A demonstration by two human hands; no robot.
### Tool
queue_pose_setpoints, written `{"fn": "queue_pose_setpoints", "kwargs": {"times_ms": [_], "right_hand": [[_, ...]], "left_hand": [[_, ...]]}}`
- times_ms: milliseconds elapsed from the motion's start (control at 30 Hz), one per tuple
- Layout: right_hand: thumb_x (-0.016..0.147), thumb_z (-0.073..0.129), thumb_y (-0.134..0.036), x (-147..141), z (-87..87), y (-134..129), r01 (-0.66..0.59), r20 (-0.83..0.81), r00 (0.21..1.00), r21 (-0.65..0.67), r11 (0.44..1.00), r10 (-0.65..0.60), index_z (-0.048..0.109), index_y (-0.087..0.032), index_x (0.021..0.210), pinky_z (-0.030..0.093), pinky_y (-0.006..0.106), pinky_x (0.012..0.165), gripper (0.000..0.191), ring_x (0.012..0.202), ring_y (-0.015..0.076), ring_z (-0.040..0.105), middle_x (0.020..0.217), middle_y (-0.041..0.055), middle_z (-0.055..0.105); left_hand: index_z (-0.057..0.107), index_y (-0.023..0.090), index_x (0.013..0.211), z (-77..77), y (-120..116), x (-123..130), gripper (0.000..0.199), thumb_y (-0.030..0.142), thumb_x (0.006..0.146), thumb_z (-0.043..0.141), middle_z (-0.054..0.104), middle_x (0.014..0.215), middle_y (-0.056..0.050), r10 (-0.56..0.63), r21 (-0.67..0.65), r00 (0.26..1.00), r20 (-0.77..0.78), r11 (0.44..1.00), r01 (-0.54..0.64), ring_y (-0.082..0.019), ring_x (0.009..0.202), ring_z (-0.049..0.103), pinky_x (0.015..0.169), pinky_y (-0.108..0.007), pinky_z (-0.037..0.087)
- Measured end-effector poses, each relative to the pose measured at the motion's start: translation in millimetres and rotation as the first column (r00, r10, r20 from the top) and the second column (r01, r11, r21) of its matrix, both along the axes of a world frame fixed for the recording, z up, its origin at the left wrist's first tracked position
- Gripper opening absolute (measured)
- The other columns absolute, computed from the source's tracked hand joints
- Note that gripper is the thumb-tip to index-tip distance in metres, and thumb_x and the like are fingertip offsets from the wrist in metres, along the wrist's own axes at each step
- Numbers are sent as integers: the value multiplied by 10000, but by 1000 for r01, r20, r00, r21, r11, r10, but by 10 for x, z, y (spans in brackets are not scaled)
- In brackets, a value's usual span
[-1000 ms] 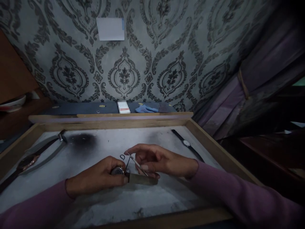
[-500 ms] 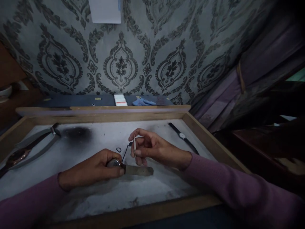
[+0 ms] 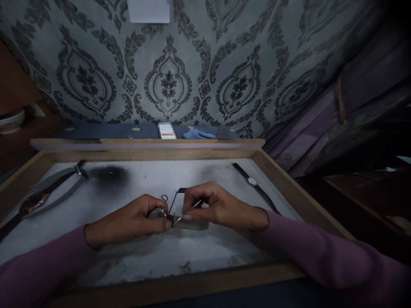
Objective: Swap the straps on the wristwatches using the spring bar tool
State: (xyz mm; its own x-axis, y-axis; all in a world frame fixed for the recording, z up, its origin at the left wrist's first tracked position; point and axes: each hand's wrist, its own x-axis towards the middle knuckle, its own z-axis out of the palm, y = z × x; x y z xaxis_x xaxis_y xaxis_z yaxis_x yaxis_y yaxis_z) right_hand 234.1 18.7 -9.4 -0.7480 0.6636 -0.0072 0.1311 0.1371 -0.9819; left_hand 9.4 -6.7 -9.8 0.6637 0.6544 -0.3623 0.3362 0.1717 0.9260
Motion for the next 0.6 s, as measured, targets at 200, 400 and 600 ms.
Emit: {"fn": "queue_pose_setpoints", "kwargs": {"times_ms": [200,400,600], "right_hand": [[933,535,-199,69,133,-78,-189,244,968,535,823,64,654,-129,931,438,242,672,138,738,127,593,830,53,669],[990,406,-234,61,156,-151,-228,370,929,622,749,-24,551,-148,902,342,233,550,190,584,111,476,705,12,570],[1003,381,-274,12,123,-201,-218,417,907,592,776,-63,505,-167,914,337,235,542,187,557,112,471,694,7,568]], "left_hand": [[520,174,709,36,-2,13,261,398,815,603,325,574,91,-15,44,1000,-27,999,16,-84,524,268,475,-225,209],[518,178,710,48,-10,8,230,368,803,608,318,566,92,5,48,1000,-19,999,-4,-83,508,261,466,-226,206],[474,187,679,31,-11,5,294,408,785,636,303,564,93,10,22,1000,-13,1000,-10,-83,513,252,466,-220,207]]}}
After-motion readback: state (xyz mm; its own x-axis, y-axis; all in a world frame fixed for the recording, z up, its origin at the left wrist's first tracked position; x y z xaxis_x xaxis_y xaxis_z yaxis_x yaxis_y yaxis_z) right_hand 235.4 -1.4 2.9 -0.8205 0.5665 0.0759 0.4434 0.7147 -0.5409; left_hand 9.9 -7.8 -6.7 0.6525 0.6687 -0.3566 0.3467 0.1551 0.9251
